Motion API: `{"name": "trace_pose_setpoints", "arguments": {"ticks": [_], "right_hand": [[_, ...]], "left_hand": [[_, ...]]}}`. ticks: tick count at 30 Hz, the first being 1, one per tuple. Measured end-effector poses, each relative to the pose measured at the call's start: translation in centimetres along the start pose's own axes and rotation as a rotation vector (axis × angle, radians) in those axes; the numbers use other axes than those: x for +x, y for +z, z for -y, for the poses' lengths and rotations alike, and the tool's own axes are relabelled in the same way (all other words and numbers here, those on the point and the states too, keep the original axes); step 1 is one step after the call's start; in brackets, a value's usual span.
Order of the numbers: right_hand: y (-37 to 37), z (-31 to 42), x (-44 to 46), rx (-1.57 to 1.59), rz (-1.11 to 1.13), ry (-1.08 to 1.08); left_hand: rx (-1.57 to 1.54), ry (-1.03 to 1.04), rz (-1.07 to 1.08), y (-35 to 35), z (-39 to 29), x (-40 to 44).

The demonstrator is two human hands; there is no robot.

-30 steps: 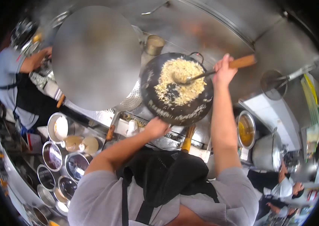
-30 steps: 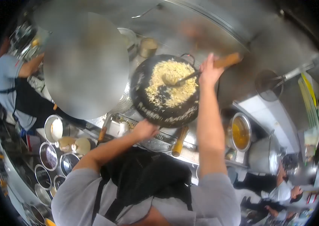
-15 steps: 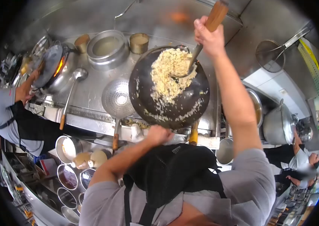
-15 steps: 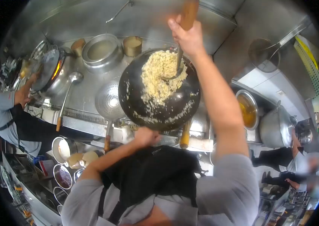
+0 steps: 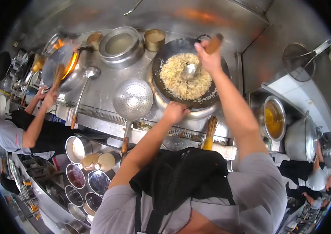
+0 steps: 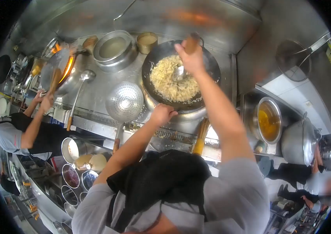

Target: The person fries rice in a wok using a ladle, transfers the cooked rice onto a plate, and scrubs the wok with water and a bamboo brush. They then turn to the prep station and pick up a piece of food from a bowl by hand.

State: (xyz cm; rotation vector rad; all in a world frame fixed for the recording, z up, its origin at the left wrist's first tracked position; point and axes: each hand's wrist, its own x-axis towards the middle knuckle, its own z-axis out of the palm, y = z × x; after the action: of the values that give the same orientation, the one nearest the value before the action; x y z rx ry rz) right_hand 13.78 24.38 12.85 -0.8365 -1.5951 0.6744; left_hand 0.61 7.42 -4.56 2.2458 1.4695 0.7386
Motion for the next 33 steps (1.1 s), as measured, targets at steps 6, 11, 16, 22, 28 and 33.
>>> {"name": "trace_pose_setpoints", "arguments": {"ticks": [6,11,16,22,28,33], "right_hand": [[-2.9,11.5,-0.4,0.235,0.256,0.002],[0.4,2.9,-1.9,0.032,0.307,0.079],[-3.1,8.3,-0.1,0.132,0.207,-0.125],[-0.7,4.7,-0.8,0.034,0.245,0.112],[-0.9,3.8,-6.7,0.604,0.096,-0.001],[-4.7,11.6,-1.9,0.115,-0.235,0.278]], "left_hand": [[-0.01,0.061,-0.06,1.2,0.5,-0.6],[0.061,-0.001,0.02,0.8,0.0,-0.4],[0.031,0.017,-0.031,1.0,0.0,-0.5],[0.037,0.03,-0.073,0.7,0.0,-0.8],[-0.041,0.037,-0.105,0.9,0.1,-1.2],[0.046,0.021,0.0,-3.4,-4.2,-2.7]]}}
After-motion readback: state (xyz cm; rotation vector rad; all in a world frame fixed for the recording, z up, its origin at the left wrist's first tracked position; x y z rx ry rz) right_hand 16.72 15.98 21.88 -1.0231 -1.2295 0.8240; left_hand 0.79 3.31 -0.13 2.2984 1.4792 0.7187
